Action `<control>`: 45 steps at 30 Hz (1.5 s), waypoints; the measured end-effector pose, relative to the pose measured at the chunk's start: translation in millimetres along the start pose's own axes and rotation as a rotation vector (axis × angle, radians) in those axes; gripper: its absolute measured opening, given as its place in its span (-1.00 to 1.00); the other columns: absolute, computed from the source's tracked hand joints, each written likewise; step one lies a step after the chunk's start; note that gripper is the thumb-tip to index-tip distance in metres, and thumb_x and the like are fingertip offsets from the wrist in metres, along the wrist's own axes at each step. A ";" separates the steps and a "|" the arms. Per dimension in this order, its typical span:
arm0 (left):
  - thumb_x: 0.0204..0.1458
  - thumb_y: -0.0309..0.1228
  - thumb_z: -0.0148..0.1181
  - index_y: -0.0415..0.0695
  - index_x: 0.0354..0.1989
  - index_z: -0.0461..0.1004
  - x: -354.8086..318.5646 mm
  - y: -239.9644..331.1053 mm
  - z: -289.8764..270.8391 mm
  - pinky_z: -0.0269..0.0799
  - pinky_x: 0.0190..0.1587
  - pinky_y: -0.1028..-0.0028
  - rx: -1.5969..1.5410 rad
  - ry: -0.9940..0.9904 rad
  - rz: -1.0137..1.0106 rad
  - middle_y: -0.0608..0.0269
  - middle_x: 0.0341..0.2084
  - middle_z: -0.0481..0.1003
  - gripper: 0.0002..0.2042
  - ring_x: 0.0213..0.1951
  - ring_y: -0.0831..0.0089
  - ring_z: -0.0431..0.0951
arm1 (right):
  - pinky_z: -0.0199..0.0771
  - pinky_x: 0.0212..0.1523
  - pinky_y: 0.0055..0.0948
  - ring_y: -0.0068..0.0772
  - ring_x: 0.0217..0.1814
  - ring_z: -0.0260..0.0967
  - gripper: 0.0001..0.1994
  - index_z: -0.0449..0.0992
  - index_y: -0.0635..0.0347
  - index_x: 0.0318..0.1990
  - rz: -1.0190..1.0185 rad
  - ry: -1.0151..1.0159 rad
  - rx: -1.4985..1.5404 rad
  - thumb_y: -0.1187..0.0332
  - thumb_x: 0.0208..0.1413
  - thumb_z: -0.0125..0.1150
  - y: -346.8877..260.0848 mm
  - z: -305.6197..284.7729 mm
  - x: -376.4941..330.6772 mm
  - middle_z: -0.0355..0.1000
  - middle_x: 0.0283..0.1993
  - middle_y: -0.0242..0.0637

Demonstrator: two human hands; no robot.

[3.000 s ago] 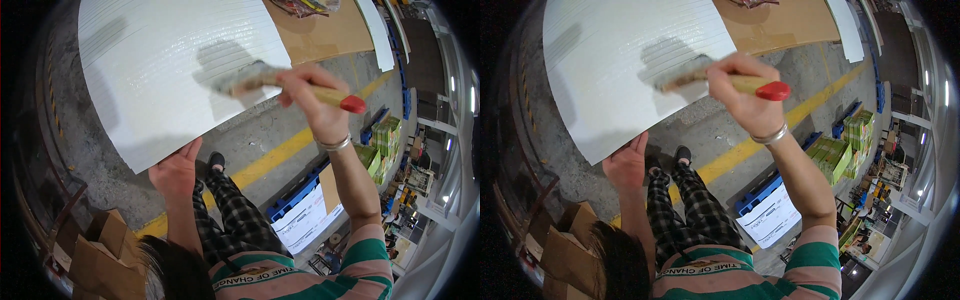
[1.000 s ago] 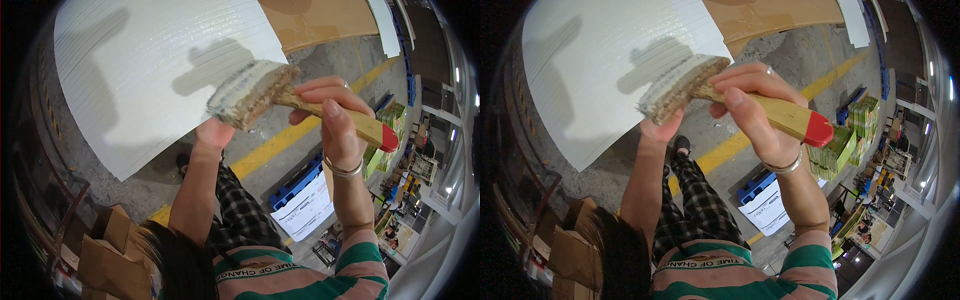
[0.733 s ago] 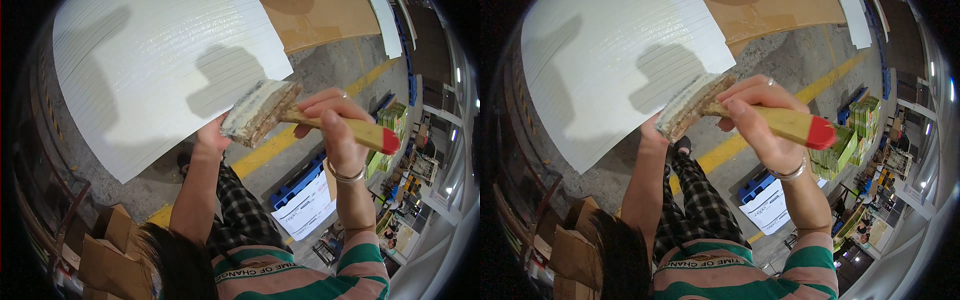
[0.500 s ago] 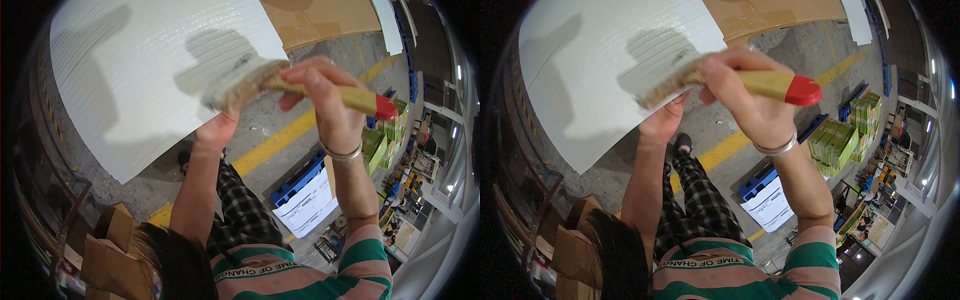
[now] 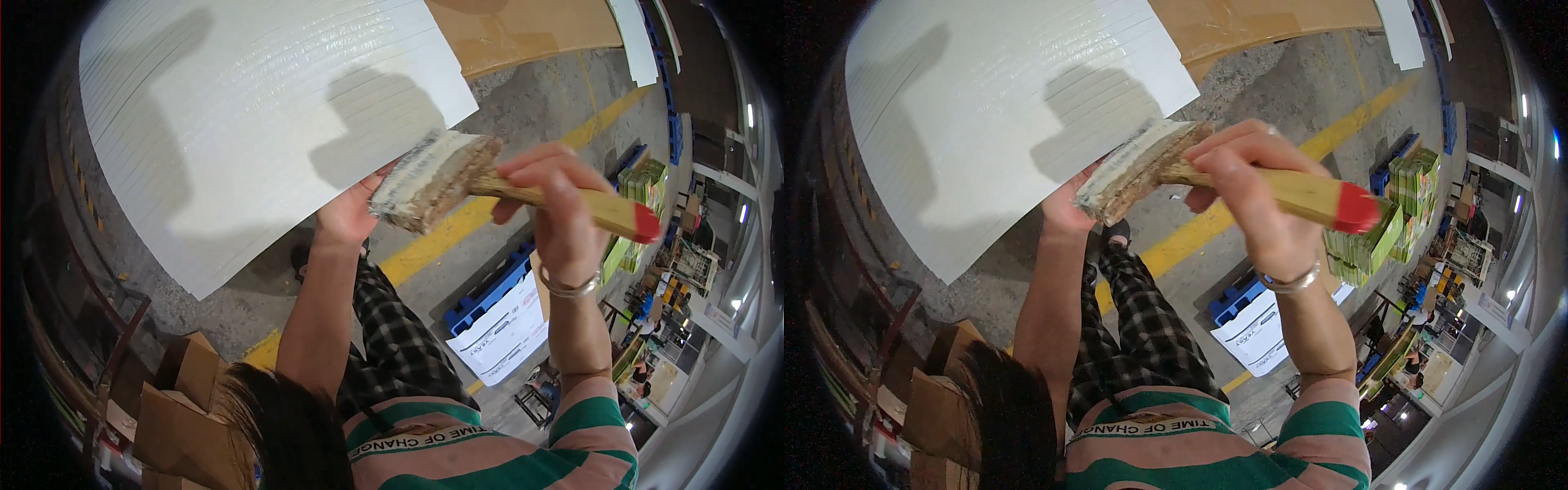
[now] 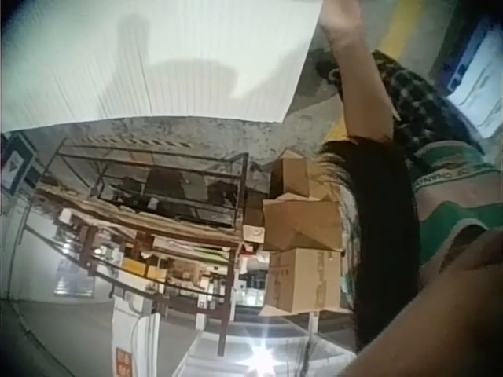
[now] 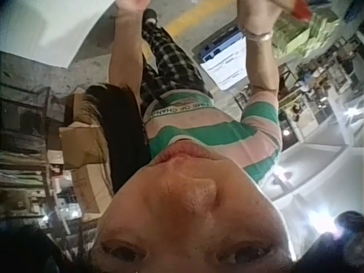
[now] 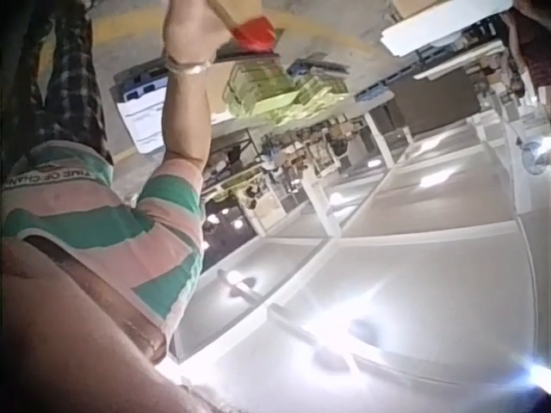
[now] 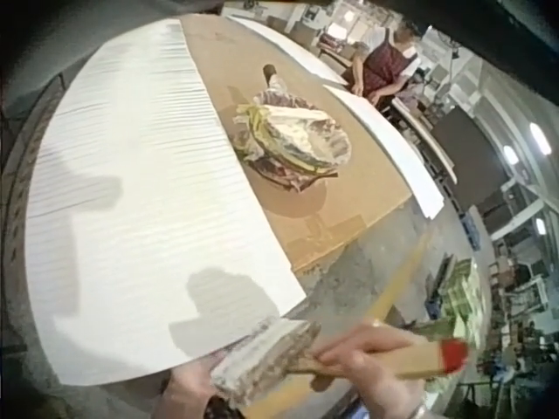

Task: Using a large brush to apply a clear liquid adhesive or coating onto large white panels.

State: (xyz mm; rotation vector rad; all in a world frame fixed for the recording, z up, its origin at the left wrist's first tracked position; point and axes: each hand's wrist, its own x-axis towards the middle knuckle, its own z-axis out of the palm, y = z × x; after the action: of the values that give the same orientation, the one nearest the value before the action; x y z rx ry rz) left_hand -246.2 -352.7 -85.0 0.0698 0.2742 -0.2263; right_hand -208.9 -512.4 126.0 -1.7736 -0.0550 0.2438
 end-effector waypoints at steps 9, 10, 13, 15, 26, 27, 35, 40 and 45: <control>0.13 -0.02 -0.17 -0.16 0.11 0.26 1.4 1.6 40.7 0.22 0.15 0.22 -0.005 0.377 -0.009 0.17 0.08 0.32 -0.48 0.12 0.23 0.31 | 0.41 -0.47 -0.51 -0.42 -0.51 0.44 -0.76 0.50 0.40 -0.41 0.011 0.045 0.039 0.33 0.08 0.08 10.2 5.0 4.6 0.45 -0.37 -0.18; 0.13 -0.02 -0.17 -0.16 0.11 0.26 -0.1 1.0 46.4 0.22 0.15 0.22 -0.008 0.377 -0.009 0.17 0.08 0.32 -0.48 0.12 0.23 0.31 | 0.41 -0.46 -0.50 -0.41 -0.50 0.44 -0.76 0.50 0.40 -0.41 -0.020 0.025 0.000 0.33 0.08 0.07 9.9 -1.9 -1.8 0.45 -0.36 -0.17; 0.13 -0.03 -0.18 -0.17 0.11 0.26 0.5 -0.7 52.2 0.21 0.15 0.18 0.232 0.463 -0.012 0.17 0.08 0.33 -0.49 0.11 0.23 0.31 | 0.41 -0.44 -0.48 -0.40 -0.49 0.44 -0.75 0.50 0.39 -0.42 -0.052 0.059 0.059 0.34 0.09 0.04 -1.6 -5.9 -2.4 0.44 -0.34 -0.14; 0.13 -0.04 -0.18 -0.16 0.11 0.27 4.6 1.8 56.6 0.21 0.14 0.14 -0.071 0.569 0.032 0.16 0.05 0.35 -0.49 0.09 0.23 0.33 | 0.41 -0.43 -0.49 -0.38 -0.50 0.44 -0.74 0.50 0.40 -0.43 -0.088 0.103 0.058 0.33 0.10 0.02 -5.8 1.6 2.6 0.44 -0.33 -0.13; 0.14 -0.05 -0.18 -0.11 0.13 0.25 5.1 -0.2 54.7 0.13 0.18 0.11 0.018 0.470 0.018 0.21 0.13 0.25 -0.51 0.17 0.25 0.22 | 0.44 -0.46 -0.45 -0.36 -0.49 0.42 -0.68 0.48 0.44 -0.40 -0.006 0.126 0.114 0.27 0.11 0.04 6.7 4.4 3.8 0.42 -0.33 -0.09; 0.13 -0.04 -0.17 -0.10 0.13 0.25 5.4 -0.7 49.4 0.11 0.19 0.11 0.036 0.448 -0.012 0.21 0.13 0.26 -0.51 0.16 0.25 0.22 | 0.44 -0.46 -0.44 -0.35 -0.49 0.42 -0.68 0.48 0.45 -0.40 0.062 0.127 0.074 0.28 0.12 0.02 8.8 4.3 0.2 0.42 -0.32 -0.08; 0.12 -0.03 -0.14 -0.10 0.12 0.27 9.8 -0.1 39.3 0.15 0.16 0.16 -0.020 0.152 0.025 0.25 0.10 0.31 -0.50 0.13 0.28 0.27 | 0.44 -0.44 -0.43 -0.31 -0.49 0.43 -0.71 0.49 0.45 -0.41 -0.003 0.167 0.126 0.31 0.10 0.02 7.3 4.2 -2.8 0.42 -0.31 -0.06; 0.13 -0.04 -0.14 -0.12 0.12 0.27 9.4 -2.0 61.0 0.18 0.16 0.21 0.075 0.374 -0.041 0.24 0.09 0.32 -0.51 0.12 0.28 0.30 | 0.43 -0.44 -0.45 -0.33 -0.50 0.43 -0.73 0.49 0.43 -0.40 0.011 0.143 0.083 0.32 0.09 0.02 6.3 -7.0 -12.5 0.43 -0.32 -0.08; 0.14 -0.02 -0.23 -0.15 0.14 0.24 15.9 1.8 24.9 0.21 0.15 0.11 -0.481 -0.132 -0.077 0.12 0.08 0.32 -0.47 0.10 0.17 0.32 | 0.43 -0.46 -0.44 -0.32 -0.50 0.43 -0.69 0.48 0.45 -0.40 -0.034 0.172 0.079 0.29 0.12 -0.01 9.3 2.5 -4.8 0.43 -0.31 -0.08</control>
State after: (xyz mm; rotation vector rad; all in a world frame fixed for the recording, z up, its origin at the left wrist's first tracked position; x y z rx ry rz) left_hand -224.4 -356.8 -65.4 -0.4306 0.1942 -0.2353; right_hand -214.9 -512.9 117.1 -1.7074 0.0471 0.0670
